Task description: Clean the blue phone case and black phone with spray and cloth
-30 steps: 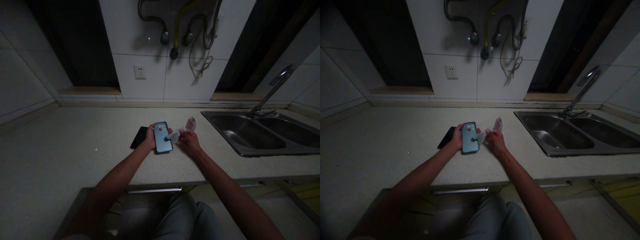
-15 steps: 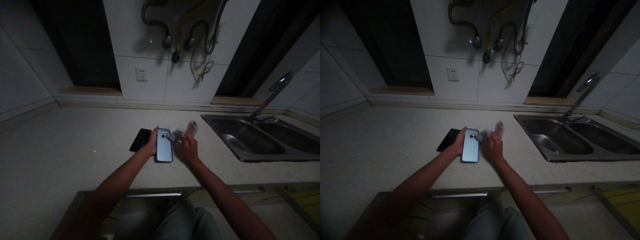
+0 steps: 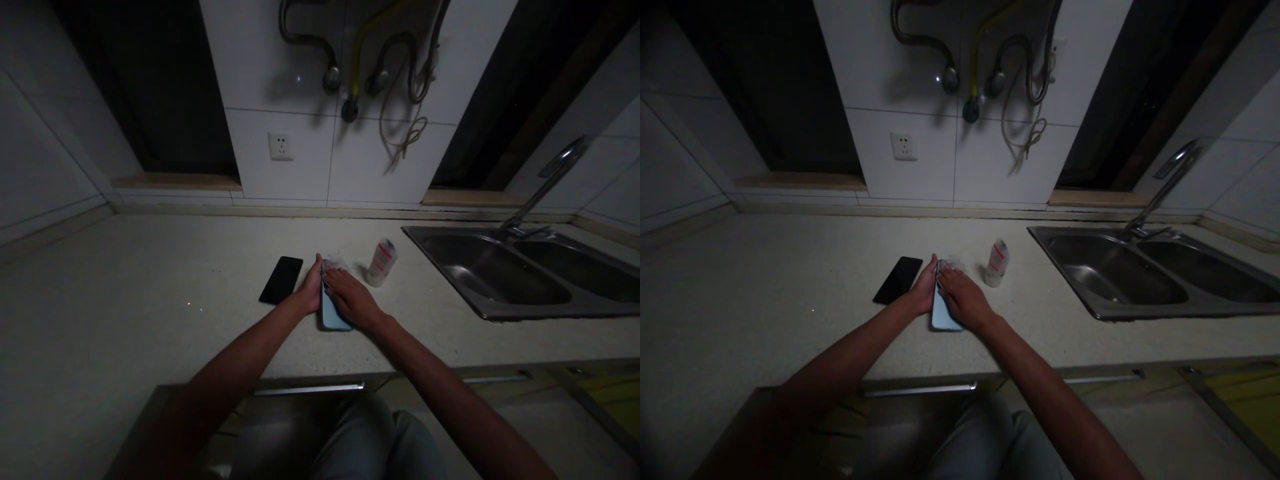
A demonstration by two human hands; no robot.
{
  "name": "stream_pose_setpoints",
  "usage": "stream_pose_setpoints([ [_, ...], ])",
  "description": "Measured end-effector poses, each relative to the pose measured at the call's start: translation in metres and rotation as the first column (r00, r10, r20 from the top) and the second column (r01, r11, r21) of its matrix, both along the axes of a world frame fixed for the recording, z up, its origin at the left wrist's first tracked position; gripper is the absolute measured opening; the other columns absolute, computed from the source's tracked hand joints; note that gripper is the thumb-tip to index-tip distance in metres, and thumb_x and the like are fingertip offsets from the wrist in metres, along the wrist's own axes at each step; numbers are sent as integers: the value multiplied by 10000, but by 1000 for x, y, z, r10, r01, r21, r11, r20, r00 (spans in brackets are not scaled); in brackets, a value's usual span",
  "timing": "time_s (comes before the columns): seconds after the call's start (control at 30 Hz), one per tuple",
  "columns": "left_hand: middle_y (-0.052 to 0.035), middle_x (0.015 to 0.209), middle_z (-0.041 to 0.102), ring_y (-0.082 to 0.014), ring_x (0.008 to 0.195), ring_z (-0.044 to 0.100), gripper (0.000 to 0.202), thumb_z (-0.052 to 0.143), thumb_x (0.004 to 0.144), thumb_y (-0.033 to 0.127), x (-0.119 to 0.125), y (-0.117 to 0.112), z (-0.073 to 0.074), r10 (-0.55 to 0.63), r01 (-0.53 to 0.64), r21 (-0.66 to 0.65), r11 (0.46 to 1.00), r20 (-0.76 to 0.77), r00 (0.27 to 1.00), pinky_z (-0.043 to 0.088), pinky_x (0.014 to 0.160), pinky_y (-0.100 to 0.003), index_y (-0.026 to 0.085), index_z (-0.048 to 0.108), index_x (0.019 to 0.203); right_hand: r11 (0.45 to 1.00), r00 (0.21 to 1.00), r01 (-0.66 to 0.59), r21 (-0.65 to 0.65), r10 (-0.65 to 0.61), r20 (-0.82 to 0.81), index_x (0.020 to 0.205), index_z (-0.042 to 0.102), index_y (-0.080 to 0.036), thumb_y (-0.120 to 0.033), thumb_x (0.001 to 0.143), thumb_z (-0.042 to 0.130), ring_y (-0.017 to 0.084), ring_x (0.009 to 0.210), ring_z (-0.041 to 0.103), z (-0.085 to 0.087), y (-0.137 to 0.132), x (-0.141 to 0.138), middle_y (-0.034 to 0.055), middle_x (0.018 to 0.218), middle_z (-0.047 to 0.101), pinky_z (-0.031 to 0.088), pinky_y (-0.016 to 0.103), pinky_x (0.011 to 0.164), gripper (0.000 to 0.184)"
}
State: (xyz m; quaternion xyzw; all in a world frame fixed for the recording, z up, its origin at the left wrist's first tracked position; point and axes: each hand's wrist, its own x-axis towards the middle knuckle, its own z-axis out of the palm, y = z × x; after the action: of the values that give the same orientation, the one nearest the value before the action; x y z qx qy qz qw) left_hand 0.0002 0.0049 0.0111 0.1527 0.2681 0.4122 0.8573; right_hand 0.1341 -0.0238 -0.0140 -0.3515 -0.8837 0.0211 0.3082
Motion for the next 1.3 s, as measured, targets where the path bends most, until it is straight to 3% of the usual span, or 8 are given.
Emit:
stream_pose_setpoints([
  [0.17,-195,850,735,-319,796,725,721,258,951,672,-6,11,-9,13,-13,-19,1000,-2,1000,555,783,-452,87,672,1020,993,991,-119,-1,119,65,1348,611,-197,-247,979,478,250,1337,542,4,-17,2,130,1376,625,428,491,1141,395],
  [0.37,-192,839,717,-322,756,717,674,286,933,685,-12,13,-8,60,-61,-17,998,-12,998,555,738,-510,111,632,1008,973,967,-231,-23,232,105,1298,633,-151,-243,984,476,229,1310,569,10,-51,6,141,1340,651,443,426,1135,363],
  [0.57,-207,837,713,-327,729,711,688,257,938,675,-9,11,-4,29,-30,-13,999,-62,998,554,712,-491,104,638,988,995,979,-82,61,69,194,1329,611,-159,-255,989,475,262,1284,592,4,-69,17,147,1335,652,470,466,1108,378],
  [0.7,-216,854,713,-342,745,712,726,247,929,695,-12,16,-6,47,-49,-28,998,-69,996,547,702,-477,93,645,1008,987,971,124,105,-142,192,1270,654,-144,-237,986,479,296,1256,610,-1,-62,17,179,1308,661,409,553,1136,346],
  [0.8,-209,853,716,-327,721,706,732,262,928,702,-13,18,-6,29,-34,-48,998,-94,995,546,687,-458,85,648,1005,973,952,205,103,-223,208,1285,638,-123,-254,998,460,300,1302,570,0,-51,11,196,1352,626,358,573,1159,362],
  [1.03,-75,617,669,-231,617,677,534,359,980,584,-6,13,0,40,-48,-46,998,-156,987,550,664,-347,158,647,836,919,893,386,80,-394,218,1291,618,-79,-236,1009,422,327,1358,500,9,-7,-7,200,1387,598,322,571,1156,377],
  [1.3,-89,738,731,-236,746,716,506,400,983,563,-4,12,2,102,-117,-88,989,-162,982,547,801,-351,151,691,950,912,908,411,-16,-407,98,1262,638,-92,-234,1009,372,310,1321,539,8,15,-32,200,1335,638,351,540,1144,393],
])
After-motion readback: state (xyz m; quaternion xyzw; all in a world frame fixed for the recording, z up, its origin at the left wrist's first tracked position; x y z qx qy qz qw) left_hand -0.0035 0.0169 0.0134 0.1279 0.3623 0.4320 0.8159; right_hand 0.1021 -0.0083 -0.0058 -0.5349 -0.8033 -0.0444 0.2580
